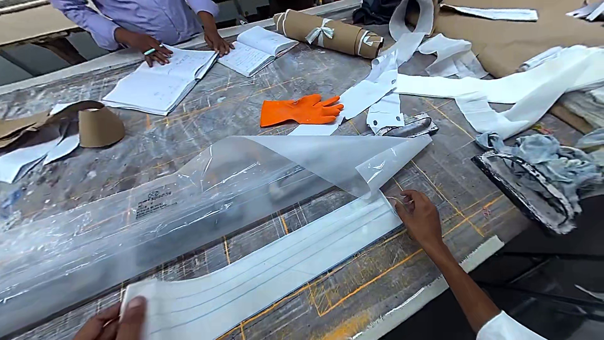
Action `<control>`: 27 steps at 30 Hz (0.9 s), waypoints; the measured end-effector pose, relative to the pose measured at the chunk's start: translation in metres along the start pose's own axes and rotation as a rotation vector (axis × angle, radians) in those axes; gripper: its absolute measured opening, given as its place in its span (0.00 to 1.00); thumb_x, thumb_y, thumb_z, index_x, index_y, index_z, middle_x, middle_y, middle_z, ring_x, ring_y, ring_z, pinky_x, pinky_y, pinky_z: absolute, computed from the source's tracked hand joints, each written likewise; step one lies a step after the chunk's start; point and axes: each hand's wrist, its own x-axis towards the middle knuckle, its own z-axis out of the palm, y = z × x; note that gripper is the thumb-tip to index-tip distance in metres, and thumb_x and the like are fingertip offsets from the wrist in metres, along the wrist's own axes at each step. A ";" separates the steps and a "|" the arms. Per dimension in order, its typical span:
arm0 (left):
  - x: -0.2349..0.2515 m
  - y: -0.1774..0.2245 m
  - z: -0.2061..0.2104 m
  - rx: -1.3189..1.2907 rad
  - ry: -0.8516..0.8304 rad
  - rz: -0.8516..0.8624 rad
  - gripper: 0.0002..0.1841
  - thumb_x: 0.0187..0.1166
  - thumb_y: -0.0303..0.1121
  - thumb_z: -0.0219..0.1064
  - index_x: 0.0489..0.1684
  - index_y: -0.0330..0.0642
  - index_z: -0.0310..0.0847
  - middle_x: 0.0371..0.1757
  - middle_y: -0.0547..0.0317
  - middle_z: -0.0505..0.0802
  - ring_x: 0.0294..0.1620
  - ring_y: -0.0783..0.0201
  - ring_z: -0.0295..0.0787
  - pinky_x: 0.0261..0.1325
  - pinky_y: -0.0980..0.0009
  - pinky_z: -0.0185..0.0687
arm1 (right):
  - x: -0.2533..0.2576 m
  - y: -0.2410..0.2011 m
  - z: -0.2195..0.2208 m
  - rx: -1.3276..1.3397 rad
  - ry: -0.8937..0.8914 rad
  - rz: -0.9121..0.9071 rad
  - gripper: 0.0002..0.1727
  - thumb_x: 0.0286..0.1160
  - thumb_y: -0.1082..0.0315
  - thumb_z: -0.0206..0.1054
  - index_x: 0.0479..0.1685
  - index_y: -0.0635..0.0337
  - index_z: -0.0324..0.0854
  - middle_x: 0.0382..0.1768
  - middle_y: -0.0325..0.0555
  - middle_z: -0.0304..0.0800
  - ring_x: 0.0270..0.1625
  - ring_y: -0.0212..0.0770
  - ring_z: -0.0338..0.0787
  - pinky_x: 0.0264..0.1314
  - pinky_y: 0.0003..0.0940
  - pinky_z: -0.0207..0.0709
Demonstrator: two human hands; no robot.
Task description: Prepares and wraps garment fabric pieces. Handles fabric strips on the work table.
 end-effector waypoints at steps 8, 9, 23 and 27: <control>-0.056 0.145 0.228 0.064 -0.484 0.227 0.13 0.83 0.36 0.69 0.46 0.31 0.87 0.22 0.51 0.89 0.20 0.59 0.85 0.29 0.56 0.84 | 0.055 -0.037 0.000 0.633 -0.431 0.308 0.23 0.87 0.53 0.63 0.61 0.68 0.82 0.47 0.53 0.92 0.40 0.41 0.89 0.44 0.42 0.83; -0.061 0.151 0.252 0.088 -0.536 0.211 0.14 0.84 0.36 0.68 0.47 0.30 0.87 0.24 0.48 0.90 0.22 0.55 0.86 0.32 0.52 0.84 | 0.070 -0.045 0.002 0.729 -0.490 0.367 0.27 0.88 0.48 0.59 0.64 0.66 0.79 0.51 0.52 0.92 0.44 0.40 0.90 0.46 0.41 0.83; -0.079 0.114 0.282 0.198 -0.501 0.266 0.16 0.89 0.40 0.62 0.54 0.34 0.86 0.37 0.46 0.95 0.31 0.52 0.95 0.37 0.48 0.92 | 0.088 -0.026 -0.017 0.780 -0.479 0.100 0.23 0.88 0.58 0.59 0.71 0.65 0.75 0.61 0.53 0.88 0.59 0.43 0.90 0.60 0.44 0.84; -0.067 0.044 0.197 0.510 -0.217 -0.004 0.28 0.77 0.54 0.71 0.53 0.31 0.86 0.40 0.42 0.94 0.39 0.42 0.92 0.44 0.37 0.83 | 0.036 0.006 -0.030 0.611 -0.282 0.060 0.18 0.85 0.61 0.64 0.63 0.65 0.81 0.51 0.53 0.91 0.50 0.45 0.92 0.54 0.46 0.87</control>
